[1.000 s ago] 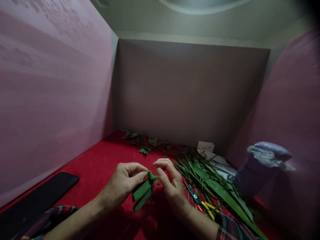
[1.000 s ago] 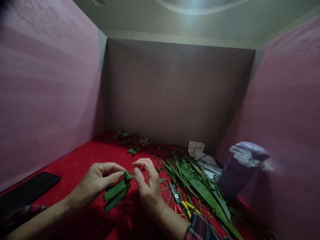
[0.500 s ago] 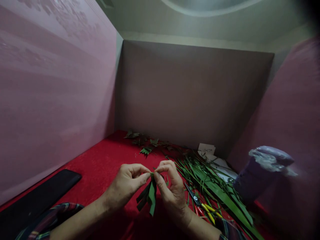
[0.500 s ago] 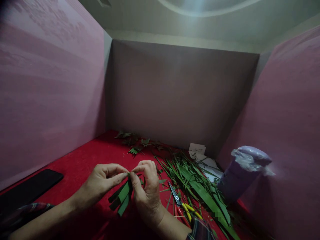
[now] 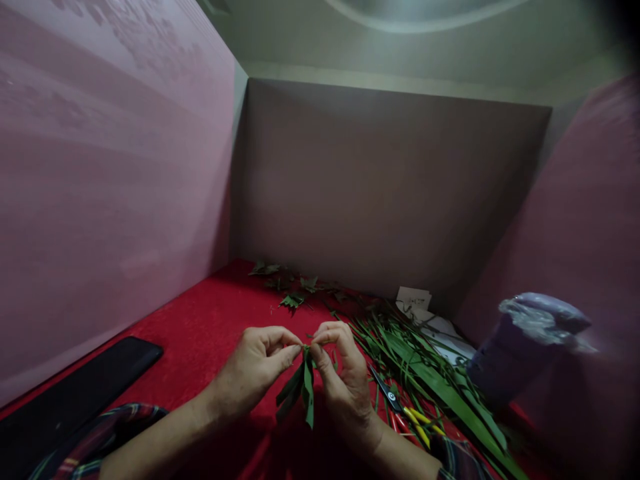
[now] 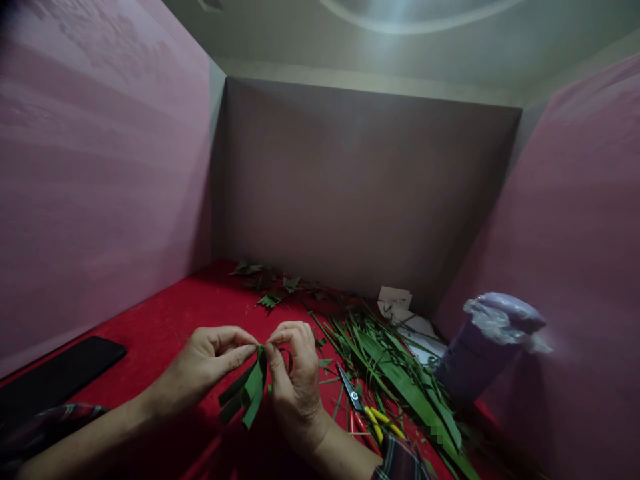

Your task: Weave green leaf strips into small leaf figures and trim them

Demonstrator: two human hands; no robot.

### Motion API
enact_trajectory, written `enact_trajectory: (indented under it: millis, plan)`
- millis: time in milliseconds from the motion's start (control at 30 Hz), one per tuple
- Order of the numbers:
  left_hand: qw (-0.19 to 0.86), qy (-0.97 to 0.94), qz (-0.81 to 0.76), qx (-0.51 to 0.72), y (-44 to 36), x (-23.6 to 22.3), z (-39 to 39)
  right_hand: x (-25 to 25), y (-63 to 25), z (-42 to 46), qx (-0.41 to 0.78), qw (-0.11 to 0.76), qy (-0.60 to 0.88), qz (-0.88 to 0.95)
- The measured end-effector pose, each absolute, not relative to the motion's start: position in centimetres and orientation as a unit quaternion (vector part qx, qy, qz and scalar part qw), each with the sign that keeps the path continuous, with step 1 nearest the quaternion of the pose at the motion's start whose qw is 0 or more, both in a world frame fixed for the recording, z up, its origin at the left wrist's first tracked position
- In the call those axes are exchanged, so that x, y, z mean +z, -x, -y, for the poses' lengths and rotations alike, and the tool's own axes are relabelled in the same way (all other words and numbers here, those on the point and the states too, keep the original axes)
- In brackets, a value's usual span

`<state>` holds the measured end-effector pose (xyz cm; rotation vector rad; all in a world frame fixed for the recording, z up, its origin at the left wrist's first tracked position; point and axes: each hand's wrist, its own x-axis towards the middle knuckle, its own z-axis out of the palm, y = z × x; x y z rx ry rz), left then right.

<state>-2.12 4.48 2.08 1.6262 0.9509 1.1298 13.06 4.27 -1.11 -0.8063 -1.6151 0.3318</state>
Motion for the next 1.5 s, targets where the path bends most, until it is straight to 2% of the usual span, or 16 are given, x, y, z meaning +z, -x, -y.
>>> enact_trajectory:
  millis: [933, 1133, 1333, 1500]
  plan:
    - [0.426, -0.685, -0.4, 0.434, 2.31, 1.81, -4.75, -1.83, -13.44, -5.1, 0.153, 0.611, 0.353, 0.692]
    - [0.436, -0.677, -0.389, 0.448, 2.38, 1.64, -4.77, -1.77, -13.41, -5.12, 0.149, 0.61, 0.37, 0.685]
    - [0.375, -0.661, -0.421, 0.495, 2.49, 1.93, -4.87, -1.65, -13.41, -5.07, 0.165, 0.611, 0.378, 0.676]
    - [0.366, -0.652, -0.421, 0.514, 2.52, 1.93, -4.87, -2.01, -13.44, -5.02, 0.204, 0.603, 0.396, 0.662]
